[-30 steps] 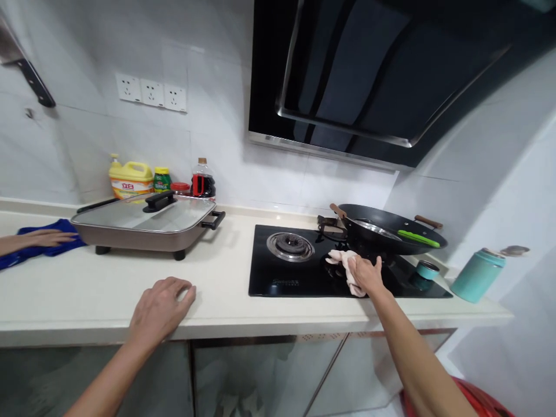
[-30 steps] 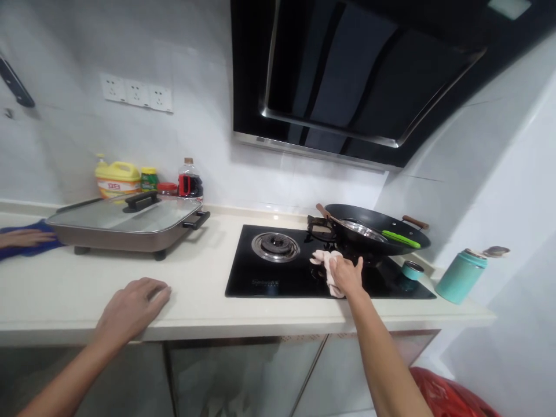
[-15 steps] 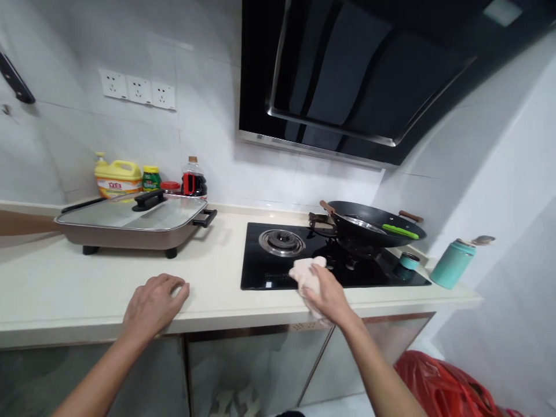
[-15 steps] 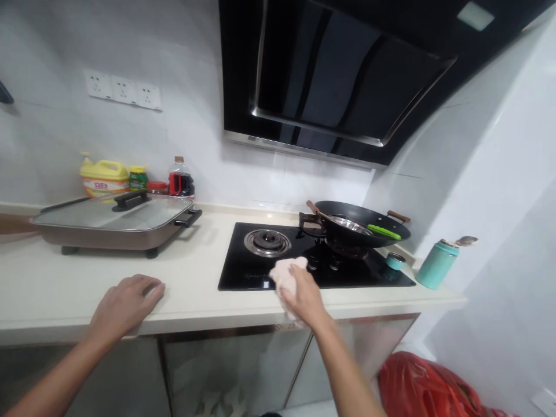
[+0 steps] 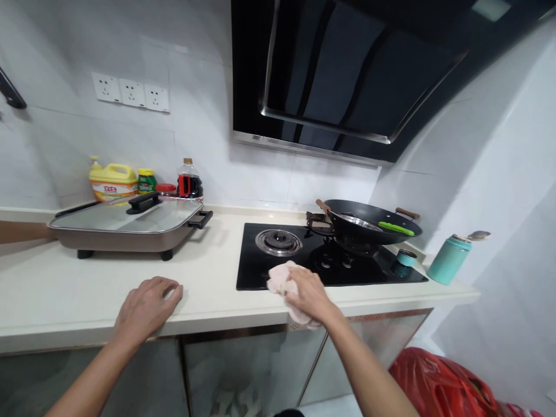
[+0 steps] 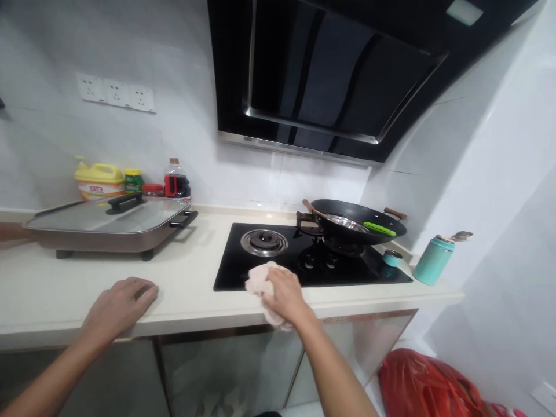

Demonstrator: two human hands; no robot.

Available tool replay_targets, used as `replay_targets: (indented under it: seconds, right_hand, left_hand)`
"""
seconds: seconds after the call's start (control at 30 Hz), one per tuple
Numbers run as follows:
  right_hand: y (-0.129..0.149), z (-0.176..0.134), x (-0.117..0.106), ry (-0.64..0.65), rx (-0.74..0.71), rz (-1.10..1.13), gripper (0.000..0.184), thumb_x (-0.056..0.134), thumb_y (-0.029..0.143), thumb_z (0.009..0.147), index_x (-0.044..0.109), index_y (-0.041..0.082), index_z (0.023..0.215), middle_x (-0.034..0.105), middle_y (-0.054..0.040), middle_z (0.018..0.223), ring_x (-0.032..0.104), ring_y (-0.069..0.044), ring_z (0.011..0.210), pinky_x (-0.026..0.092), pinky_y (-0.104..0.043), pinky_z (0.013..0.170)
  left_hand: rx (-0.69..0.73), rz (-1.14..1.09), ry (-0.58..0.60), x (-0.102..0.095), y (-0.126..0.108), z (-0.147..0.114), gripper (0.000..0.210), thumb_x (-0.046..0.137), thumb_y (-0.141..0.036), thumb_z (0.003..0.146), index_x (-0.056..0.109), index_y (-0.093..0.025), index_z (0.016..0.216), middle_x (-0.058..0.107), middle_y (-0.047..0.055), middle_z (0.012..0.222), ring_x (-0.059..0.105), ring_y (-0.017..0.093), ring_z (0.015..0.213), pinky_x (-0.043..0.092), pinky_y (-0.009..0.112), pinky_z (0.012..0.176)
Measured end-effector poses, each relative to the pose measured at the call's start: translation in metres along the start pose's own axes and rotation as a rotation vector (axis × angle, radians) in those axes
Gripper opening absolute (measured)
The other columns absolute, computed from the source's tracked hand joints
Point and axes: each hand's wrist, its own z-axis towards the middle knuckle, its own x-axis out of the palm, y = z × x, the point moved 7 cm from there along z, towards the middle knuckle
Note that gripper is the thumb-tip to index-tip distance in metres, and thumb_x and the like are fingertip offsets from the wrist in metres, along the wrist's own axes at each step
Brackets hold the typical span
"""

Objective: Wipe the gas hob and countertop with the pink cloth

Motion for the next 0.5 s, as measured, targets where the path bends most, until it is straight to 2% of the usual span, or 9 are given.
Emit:
replay_targets:
  seconds: [0.1,0.2,0.3,0.4,0.5]
  right_hand:
    - [-0.081,-0.023,-0.022,-0.042,0.217,-0.165,0.047,0.062,0.037,0.083,0.062,0.028,0.129,0.062,-0.0048,0.141,0.056,-0.026,0.124,0.039,-0.038,0.101]
    - [-0.161,-0.055,-0.05,-0.084,0.412,-0.233,0.049,0.056,0.04,0.086,0.061,0.018,0.129,0.064,-0.0146,0.135,0.058,-0.031,0.118,0.041,-0.042,0.097]
    - [-0.226,-0.085,-0.075,-0.111,0.579,-0.272,0.051,0.052,0.044,0.087,0.062,0.017,0.128,0.064,-0.0181,0.133,0.06,-0.036,0.114,0.044,-0.047,0.093]
    - [-0.27,-0.104,-0.092,-0.162,0.722,-0.31,0.063,0.048,0.051,0.088,0.056,0.018,0.14,0.059,-0.0195,0.141,0.061,-0.038,0.116,0.045,-0.052,0.093]
    - [-0.291,-0.112,-0.099,-0.198,0.832,-0.367,0.068,0.048,0.06,0.087,0.06,0.018,0.139,0.06,-0.0235,0.138,0.063,-0.04,0.113,0.046,-0.054,0.092]
  left_hand:
    - [-0.013,0.011,0.012,0.001,0.001,0.001,0.044,0.039,-0.046,0.094,0.075,-0.021,0.099,0.073,0.009,0.119,0.06,0.029,0.116,0.044,0.04,0.097]
    - [-0.022,0.013,0.043,0.002,0.001,0.002,0.046,0.038,-0.048,0.096,0.074,-0.02,0.103,0.072,0.009,0.122,0.059,0.029,0.118,0.043,0.04,0.099]
    - [-0.036,0.023,0.065,0.003,0.001,0.002,0.047,0.037,-0.049,0.096,0.073,-0.02,0.104,0.071,0.009,0.123,0.059,0.03,0.118,0.043,0.04,0.098]
    - [-0.019,0.037,0.048,0.003,0.0,0.002,0.045,0.037,-0.047,0.097,0.074,-0.02,0.103,0.072,0.009,0.122,0.059,0.029,0.117,0.043,0.039,0.097]
    - [-0.004,0.039,0.031,0.002,0.0,0.002,0.044,0.039,-0.046,0.096,0.074,-0.02,0.103,0.072,0.009,0.121,0.059,0.029,0.116,0.043,0.039,0.097]
